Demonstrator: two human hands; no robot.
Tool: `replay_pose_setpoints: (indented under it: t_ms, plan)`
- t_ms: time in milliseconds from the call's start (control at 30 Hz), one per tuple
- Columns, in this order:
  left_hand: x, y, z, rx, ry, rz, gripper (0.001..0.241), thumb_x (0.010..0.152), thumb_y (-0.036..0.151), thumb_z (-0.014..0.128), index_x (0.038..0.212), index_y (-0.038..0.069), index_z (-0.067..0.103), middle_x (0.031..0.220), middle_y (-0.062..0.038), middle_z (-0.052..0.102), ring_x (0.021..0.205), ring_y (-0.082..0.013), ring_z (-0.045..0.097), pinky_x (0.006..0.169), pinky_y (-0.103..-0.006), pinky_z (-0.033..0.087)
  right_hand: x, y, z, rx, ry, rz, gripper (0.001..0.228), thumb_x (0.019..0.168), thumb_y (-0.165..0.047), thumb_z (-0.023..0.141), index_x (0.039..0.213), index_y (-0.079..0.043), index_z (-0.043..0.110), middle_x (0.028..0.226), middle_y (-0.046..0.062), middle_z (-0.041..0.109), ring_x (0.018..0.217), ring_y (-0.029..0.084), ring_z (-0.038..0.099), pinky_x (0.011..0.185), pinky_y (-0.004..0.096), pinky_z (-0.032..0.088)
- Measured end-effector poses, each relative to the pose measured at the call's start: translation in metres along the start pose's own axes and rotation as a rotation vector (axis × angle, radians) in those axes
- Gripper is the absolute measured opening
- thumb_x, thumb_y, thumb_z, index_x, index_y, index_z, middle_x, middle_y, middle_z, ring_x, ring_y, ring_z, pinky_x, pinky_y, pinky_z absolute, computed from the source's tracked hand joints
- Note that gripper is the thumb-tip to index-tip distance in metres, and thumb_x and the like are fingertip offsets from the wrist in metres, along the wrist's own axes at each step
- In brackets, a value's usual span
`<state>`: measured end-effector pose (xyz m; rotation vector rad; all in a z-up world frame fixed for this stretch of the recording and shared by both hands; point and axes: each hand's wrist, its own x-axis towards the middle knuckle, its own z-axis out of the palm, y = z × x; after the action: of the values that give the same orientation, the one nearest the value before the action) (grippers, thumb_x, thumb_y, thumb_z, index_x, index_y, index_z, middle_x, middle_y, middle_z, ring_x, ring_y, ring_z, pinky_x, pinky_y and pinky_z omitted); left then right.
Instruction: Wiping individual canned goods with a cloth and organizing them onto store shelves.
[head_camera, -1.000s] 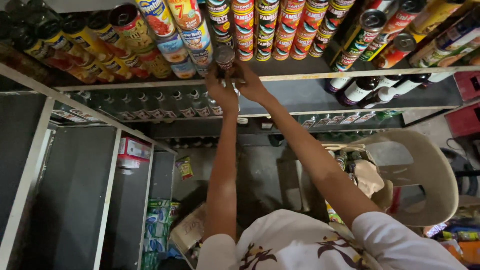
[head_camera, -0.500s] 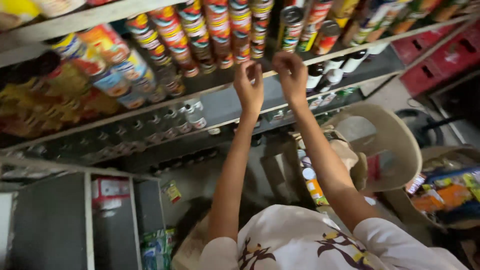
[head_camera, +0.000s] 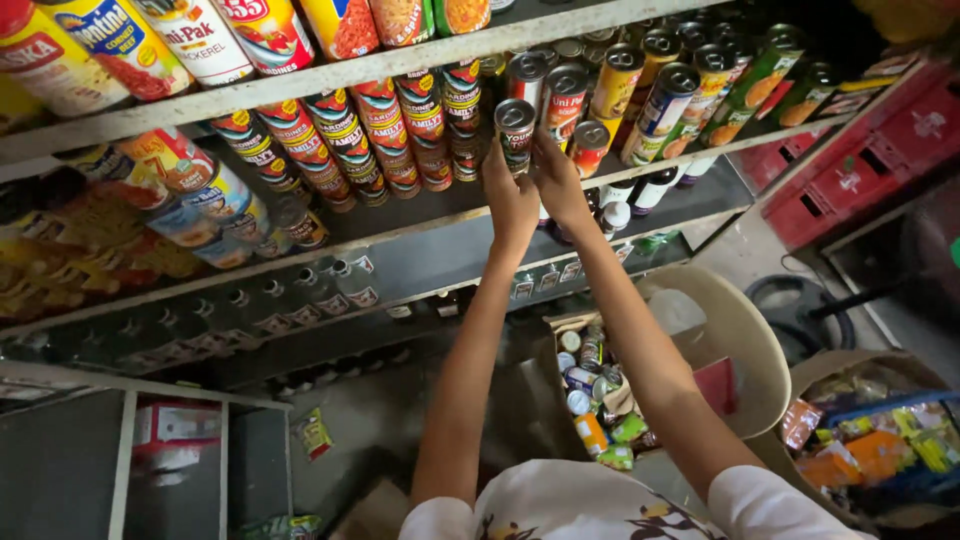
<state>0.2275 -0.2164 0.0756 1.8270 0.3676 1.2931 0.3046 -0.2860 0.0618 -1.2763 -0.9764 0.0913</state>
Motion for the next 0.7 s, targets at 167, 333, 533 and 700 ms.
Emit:
replay_pose_setpoints:
  t_ms: [167,333,533,700]
  plan:
    - [-0.001,0.012,-0.011,0.034,0.019,0.027,0.066,0.083,-0.006,0.058,0.147,-0.006,0.044,0.139,-0.030,0.056,0.132,-0.0468,0.052,0.115,-0.0494,0.039,0.003,0.009,0.001,0.167,-0.039,0.022,0.069,0.093,0.020,0.045,0.159,0.003,0.033,0.152,0.016,0.053,0.141,0.022,0.052,0.119,0.033,0.041]
    - [0.002,0.029,-0.024,-0.003,0.017,0.034,0.066,0.086,-0.005,0.060,0.150,0.002,0.045,0.137,-0.027,0.060,0.130,-0.0437,0.056,0.114,-0.0484,0.042,-0.001,-0.024,0.008,0.120,-0.032,-0.025,0.073,0.094,0.021,0.046,0.162,0.002,0.028,0.156,0.016,0.051,0.143,0.023,0.051,0.120,0.034,0.040]
    - [0.005,0.044,-0.083,0.023,0.124,0.100,0.073,0.083,-0.010,0.052,0.154,0.006,0.045,0.142,-0.025,0.059,0.131,-0.0432,0.058,0.115,-0.0463,0.044,-0.009,-0.079,0.058,0.099,-0.100,-0.064,0.070,0.099,0.016,0.047,0.164,0.004,0.025,0.165,0.019,0.041,0.154,0.023,0.040,0.126,0.034,0.032]
    - [0.006,0.024,-0.157,-0.132,0.143,0.030,0.055,0.101,-0.005,0.050,0.155,0.005,0.044,0.140,-0.020,0.062,0.115,-0.0316,0.068,0.100,-0.0345,0.056,-0.024,-0.071,0.136,0.067,-0.178,-0.161,0.068,0.102,0.018,0.053,0.164,0.004,0.026,0.164,0.017,0.043,0.152,0.022,0.042,0.126,0.034,0.034]
